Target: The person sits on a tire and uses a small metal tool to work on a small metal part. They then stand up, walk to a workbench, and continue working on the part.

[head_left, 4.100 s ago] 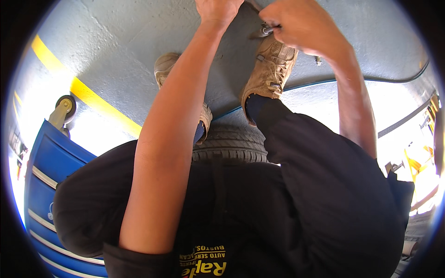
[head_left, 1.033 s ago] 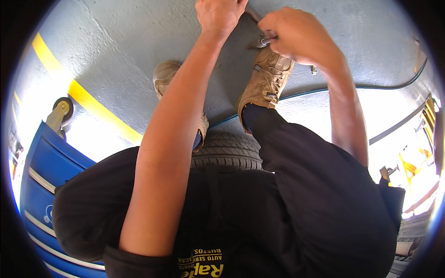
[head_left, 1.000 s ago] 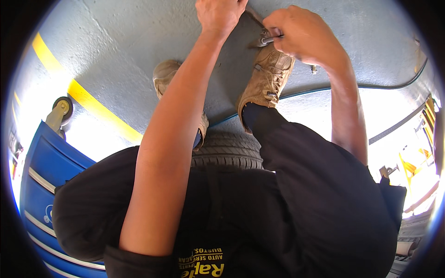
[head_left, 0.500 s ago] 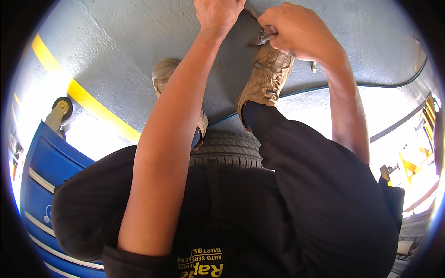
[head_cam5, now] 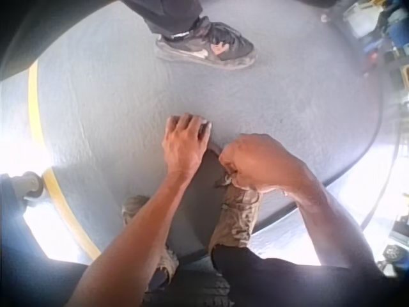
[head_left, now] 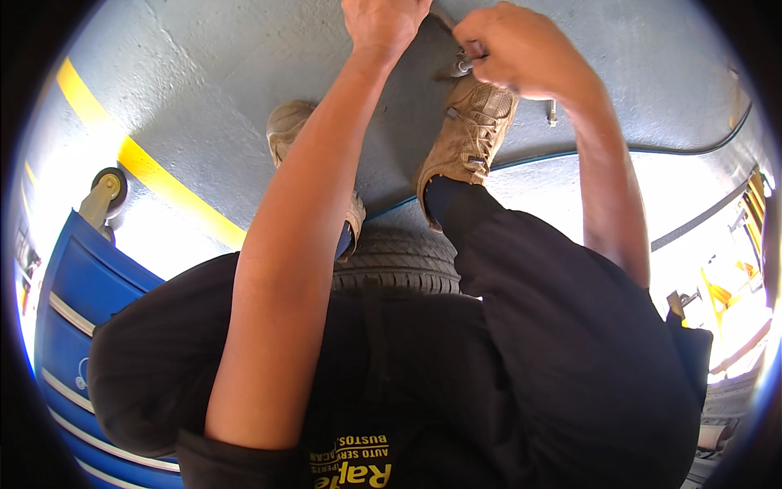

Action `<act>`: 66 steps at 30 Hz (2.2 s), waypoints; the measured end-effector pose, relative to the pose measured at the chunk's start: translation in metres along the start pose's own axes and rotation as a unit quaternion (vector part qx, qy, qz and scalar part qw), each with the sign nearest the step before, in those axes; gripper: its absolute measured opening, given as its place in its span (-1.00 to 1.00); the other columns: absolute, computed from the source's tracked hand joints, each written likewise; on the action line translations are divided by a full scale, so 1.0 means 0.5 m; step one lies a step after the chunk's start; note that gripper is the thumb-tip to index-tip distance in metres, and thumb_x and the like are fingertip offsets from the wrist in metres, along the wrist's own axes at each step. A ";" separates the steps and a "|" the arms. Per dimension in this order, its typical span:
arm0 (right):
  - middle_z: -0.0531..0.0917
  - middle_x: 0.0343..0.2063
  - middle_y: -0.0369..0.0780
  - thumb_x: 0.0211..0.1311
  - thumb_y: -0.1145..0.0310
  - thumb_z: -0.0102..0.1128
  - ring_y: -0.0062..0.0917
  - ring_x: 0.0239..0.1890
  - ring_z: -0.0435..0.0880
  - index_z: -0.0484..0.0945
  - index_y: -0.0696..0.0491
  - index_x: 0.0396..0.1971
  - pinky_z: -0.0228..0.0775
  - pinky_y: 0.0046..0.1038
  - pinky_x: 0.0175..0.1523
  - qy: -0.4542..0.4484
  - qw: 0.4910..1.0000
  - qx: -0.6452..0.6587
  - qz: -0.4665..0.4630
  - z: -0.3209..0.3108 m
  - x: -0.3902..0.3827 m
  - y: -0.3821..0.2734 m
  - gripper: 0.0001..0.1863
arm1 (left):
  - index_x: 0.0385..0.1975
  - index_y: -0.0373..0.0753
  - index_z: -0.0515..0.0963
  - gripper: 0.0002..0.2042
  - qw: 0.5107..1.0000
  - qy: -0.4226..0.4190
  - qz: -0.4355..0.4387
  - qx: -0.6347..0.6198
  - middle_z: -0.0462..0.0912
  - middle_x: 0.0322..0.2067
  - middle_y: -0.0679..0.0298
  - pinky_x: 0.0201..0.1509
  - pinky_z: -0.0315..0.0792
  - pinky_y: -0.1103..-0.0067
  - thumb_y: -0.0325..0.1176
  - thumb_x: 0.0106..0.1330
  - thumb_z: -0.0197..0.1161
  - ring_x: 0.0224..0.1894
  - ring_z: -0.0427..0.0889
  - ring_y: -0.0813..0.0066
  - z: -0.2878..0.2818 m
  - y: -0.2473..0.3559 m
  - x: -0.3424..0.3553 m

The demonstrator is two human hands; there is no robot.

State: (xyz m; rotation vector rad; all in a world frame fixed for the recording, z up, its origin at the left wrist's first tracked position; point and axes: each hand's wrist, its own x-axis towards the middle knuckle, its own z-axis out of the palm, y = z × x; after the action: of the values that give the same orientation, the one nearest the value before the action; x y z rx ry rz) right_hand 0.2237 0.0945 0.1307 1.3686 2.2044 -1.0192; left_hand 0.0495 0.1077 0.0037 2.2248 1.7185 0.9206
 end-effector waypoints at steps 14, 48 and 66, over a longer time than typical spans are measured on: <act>0.75 -0.45 -0.07 -0.05 0.38 0.41 -0.02 -0.27 0.79 0.70 0.07 -0.44 0.56 -0.03 -0.17 0.059 0.997 -0.011 -0.054 -0.025 -0.012 0.010 -0.86 | -0.26 -0.15 0.75 -0.86 1.000 -0.011 -0.009 0.010 0.75 -0.24 0.22 -0.04 0.62 0.19 -0.24 0.39 0.50 -0.11 0.67 0.04 0.001 0.002 0.004; 0.71 -0.38 -0.10 0.12 0.41 0.37 -0.20 -0.29 0.72 0.57 0.10 -0.41 0.53 -0.11 -0.13 0.087 0.996 -0.006 -0.025 0.024 -0.017 -0.005 -0.86 | -0.27 -0.14 0.75 -0.87 1.000 -0.006 -0.003 -0.010 0.75 -0.26 0.20 -0.07 0.61 0.18 -0.25 0.38 0.50 -0.13 0.66 0.02 -0.004 0.003 0.007; 0.73 0.06 -0.12 0.44 0.36 0.45 -0.30 0.08 0.73 0.81 0.01 -0.07 0.57 -0.24 0.21 0.613 0.724 0.316 0.021 -0.013 -0.129 -0.056 -0.85 | 0.55 -0.21 0.30 -0.54 0.581 -0.084 -0.347 -0.731 0.64 0.27 0.02 0.45 0.52 0.23 -0.12 0.85 -0.22 0.32 0.61 0.13 -0.185 0.349 0.117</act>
State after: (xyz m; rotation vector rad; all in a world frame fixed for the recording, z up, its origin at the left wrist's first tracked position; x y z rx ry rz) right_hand 0.2300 0.0513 0.1857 3.0877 2.6317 -0.9911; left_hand 0.1461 0.0867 0.1843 0.4217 0.7885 1.1074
